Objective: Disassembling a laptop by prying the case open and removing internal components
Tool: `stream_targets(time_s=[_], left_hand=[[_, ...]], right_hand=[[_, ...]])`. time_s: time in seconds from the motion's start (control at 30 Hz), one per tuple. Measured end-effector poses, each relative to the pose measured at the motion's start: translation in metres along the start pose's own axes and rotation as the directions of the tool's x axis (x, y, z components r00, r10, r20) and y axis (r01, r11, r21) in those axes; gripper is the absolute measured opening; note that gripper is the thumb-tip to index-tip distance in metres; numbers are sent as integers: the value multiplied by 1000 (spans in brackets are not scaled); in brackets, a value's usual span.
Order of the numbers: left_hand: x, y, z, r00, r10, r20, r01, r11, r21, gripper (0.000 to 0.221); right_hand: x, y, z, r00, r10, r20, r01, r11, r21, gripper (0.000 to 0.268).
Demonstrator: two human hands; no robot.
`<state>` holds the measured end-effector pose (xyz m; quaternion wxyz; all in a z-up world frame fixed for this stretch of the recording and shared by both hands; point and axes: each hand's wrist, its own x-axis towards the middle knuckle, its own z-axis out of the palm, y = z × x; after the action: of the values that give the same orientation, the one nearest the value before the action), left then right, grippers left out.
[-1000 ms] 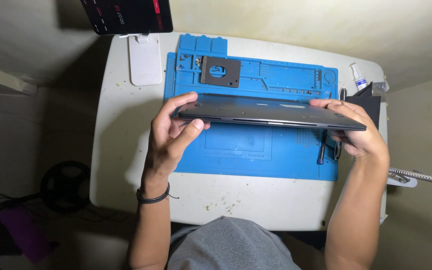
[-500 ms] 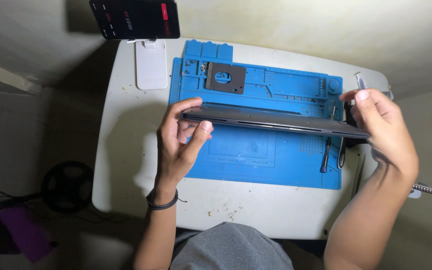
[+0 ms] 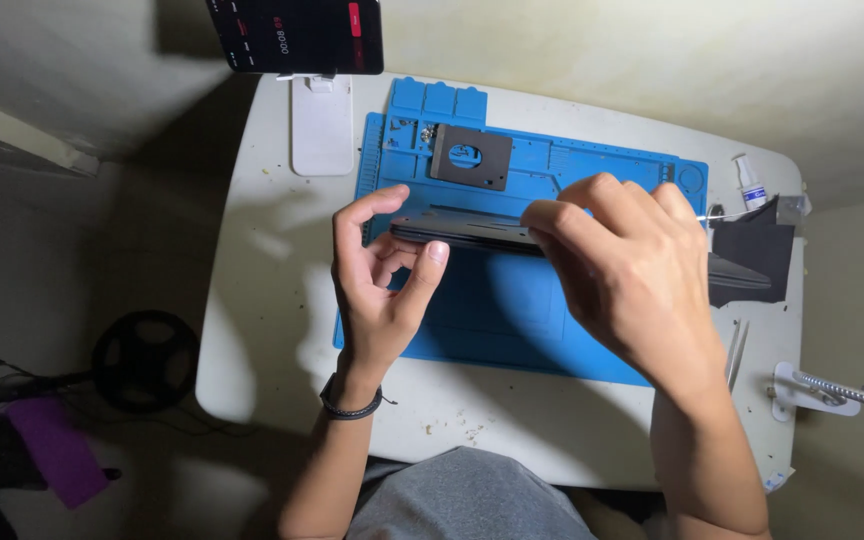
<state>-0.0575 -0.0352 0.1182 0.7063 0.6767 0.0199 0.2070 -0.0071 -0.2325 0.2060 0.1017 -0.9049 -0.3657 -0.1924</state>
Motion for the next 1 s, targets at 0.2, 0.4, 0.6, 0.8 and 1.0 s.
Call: stream_targets(time_s=[0.2,0.4,0.6,0.8,1.0], left_hand=[[1,-4,1,996,90,-24,-89,996,15,33],[2,-6,0,994,107,-16,-106,994,14,33],[2,-5,0,996,84,-19,-84,996,-1,35],[2,-8,1,996,91,-25,-91,996,-10,36],[3,-8,1,995,100,-24,-101,995,-10,36]], right_hand=[[12,-16,12,996,-69,-65,68,998,-11,12],[16,-19,19,992,-108,-68,96,982,-164,21],[20,-21,18,988,-126,-88,114,985,-129,25],[20,-21,15,988,-130,-83,117,982,-145,26],[19,-24,15,984,-165,-65,142,954,-263,25]])
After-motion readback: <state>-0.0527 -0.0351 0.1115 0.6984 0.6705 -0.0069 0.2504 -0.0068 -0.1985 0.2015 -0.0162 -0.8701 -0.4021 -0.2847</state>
